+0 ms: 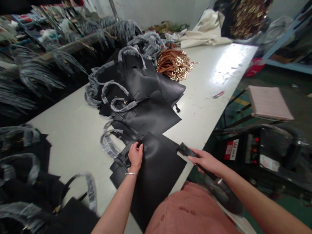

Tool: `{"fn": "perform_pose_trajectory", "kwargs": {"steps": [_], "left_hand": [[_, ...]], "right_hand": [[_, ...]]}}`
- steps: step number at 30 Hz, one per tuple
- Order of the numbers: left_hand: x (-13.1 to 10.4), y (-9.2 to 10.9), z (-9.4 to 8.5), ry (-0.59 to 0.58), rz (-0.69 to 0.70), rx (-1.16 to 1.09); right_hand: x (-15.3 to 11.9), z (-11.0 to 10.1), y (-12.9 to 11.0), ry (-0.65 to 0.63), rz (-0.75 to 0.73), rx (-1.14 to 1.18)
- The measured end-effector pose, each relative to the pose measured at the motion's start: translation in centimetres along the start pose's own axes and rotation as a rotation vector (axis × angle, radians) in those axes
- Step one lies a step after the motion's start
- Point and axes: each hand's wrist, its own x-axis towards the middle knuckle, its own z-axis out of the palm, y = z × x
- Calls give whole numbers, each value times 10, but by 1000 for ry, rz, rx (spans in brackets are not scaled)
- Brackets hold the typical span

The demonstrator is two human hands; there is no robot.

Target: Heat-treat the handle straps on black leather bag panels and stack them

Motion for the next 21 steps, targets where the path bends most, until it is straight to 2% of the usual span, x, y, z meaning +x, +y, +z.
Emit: {"fn": "perform_pose_trajectory", "kwargs": {"steps": [5, 12, 15, 21], "left_hand": [[-1, 0, 1, -5, 23, 16], [-2, 1, 2, -3, 35, 21], [-2, 0, 2, -1, 35, 15], [-3, -1, 3, -2, 35, -7]], "right_hand": [[22, 6, -24, -28, -11, 5], [14, 4, -37, -68, 26, -121], [19, 9, -38, 29, -41, -199], [36, 0, -44, 388, -155, -332]]}}
